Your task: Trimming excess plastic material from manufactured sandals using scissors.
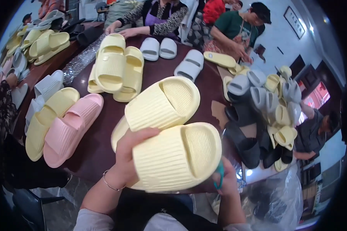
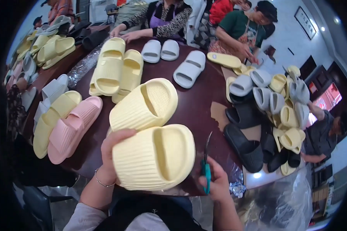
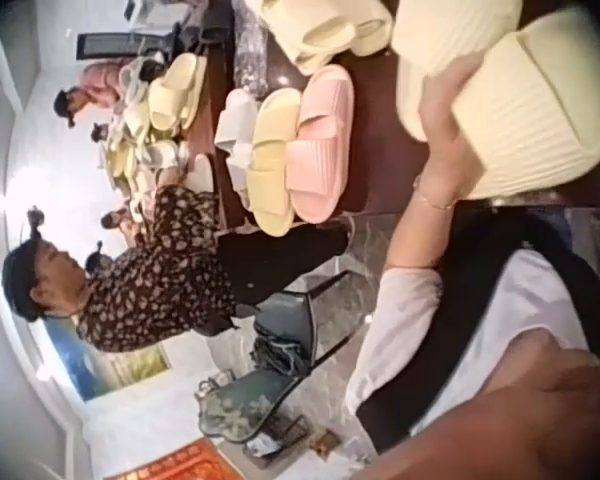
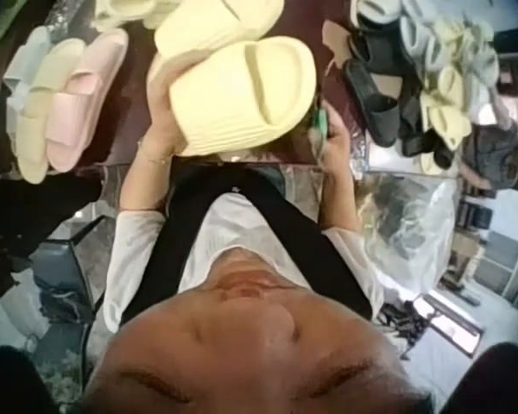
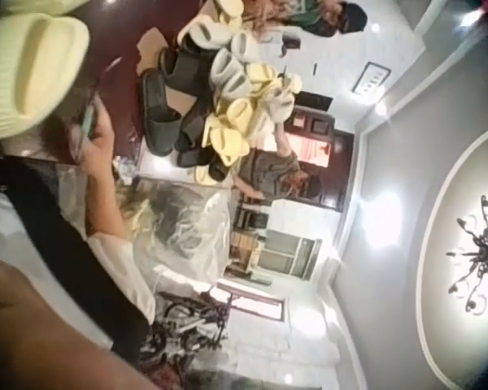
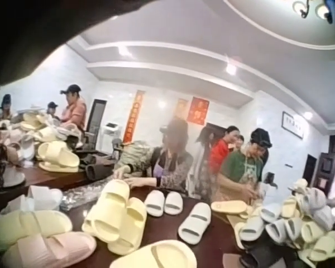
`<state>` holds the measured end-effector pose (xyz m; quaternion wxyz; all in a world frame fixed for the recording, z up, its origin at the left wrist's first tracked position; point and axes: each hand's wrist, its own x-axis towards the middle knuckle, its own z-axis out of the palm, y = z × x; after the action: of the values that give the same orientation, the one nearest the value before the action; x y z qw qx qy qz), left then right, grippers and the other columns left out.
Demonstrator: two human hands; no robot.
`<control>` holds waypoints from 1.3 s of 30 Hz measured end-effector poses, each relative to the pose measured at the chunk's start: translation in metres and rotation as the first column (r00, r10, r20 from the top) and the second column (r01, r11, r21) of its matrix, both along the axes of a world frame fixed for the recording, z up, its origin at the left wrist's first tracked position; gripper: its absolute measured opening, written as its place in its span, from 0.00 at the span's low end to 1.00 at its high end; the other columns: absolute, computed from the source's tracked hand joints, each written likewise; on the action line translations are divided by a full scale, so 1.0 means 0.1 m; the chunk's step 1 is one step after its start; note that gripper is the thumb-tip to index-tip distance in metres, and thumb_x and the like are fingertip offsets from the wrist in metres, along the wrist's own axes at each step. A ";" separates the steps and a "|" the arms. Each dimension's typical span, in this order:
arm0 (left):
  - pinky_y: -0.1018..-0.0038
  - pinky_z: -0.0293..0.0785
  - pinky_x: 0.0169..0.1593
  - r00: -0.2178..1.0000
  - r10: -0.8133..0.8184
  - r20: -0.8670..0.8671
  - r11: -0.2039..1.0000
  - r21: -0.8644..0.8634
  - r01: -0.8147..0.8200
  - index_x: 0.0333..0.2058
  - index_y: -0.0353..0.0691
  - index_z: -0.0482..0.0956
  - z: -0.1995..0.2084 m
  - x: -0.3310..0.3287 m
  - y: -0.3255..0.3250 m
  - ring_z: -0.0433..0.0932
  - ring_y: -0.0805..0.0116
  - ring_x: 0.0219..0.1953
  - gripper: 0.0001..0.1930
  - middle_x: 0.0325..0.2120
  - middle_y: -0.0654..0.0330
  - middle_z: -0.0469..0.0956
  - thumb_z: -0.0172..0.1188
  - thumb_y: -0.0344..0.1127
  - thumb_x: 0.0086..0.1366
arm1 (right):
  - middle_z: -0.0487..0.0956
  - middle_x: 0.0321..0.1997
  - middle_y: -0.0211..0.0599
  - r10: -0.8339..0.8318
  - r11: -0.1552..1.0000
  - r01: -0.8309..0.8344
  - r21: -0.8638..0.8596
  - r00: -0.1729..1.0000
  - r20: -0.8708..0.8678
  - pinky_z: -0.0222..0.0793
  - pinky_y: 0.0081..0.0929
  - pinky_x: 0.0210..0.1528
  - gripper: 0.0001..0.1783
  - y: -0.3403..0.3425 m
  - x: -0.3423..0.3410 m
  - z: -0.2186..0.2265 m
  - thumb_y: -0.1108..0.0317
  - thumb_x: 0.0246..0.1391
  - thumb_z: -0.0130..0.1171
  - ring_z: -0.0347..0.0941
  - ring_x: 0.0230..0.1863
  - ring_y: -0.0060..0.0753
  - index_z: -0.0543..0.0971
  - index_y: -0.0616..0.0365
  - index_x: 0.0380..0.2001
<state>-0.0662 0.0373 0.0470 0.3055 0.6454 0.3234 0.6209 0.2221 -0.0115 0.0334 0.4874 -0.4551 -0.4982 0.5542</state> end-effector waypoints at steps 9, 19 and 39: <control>0.70 0.67 0.41 0.749 0.299 -0.591 0.930 0.355 -0.092 0.42 0.44 0.76 -0.20 0.28 0.07 0.75 0.59 0.37 0.22 0.35 0.58 0.76 0.62 0.27 0.44 | 0.74 0.42 0.38 -0.199 0.971 0.183 0.152 0.975 0.101 0.69 0.18 0.43 0.36 0.13 -0.19 -0.07 0.82 0.42 0.63 0.71 0.40 0.22 0.63 0.64 0.57; 0.62 0.68 0.46 0.703 0.041 -0.710 0.988 -0.077 -0.135 0.50 0.41 0.70 -0.17 0.02 0.21 0.73 0.46 0.43 0.25 0.40 0.49 0.75 0.60 0.28 0.50 | 0.76 0.37 0.35 -0.214 0.974 0.226 -0.014 0.938 0.274 0.69 0.16 0.42 0.30 0.42 -0.08 -0.49 0.79 0.43 0.65 0.73 0.38 0.20 0.67 0.65 0.50; 0.64 0.70 0.39 0.709 0.018 -0.705 0.793 -0.421 -0.439 0.50 0.40 0.69 -0.37 -0.19 0.25 0.73 0.54 0.37 0.30 0.34 0.53 0.74 0.68 0.37 0.47 | 0.75 0.37 0.35 -0.407 0.909 0.417 0.011 0.880 0.243 0.69 0.18 0.38 0.25 0.67 0.01 -0.54 0.77 0.44 0.64 0.72 0.37 0.22 0.65 0.60 0.46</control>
<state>-0.0856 0.0625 0.0103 0.2604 0.6562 0.6596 0.2578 0.2228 0.0557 -0.0210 0.5206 -0.6243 -0.4337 0.3888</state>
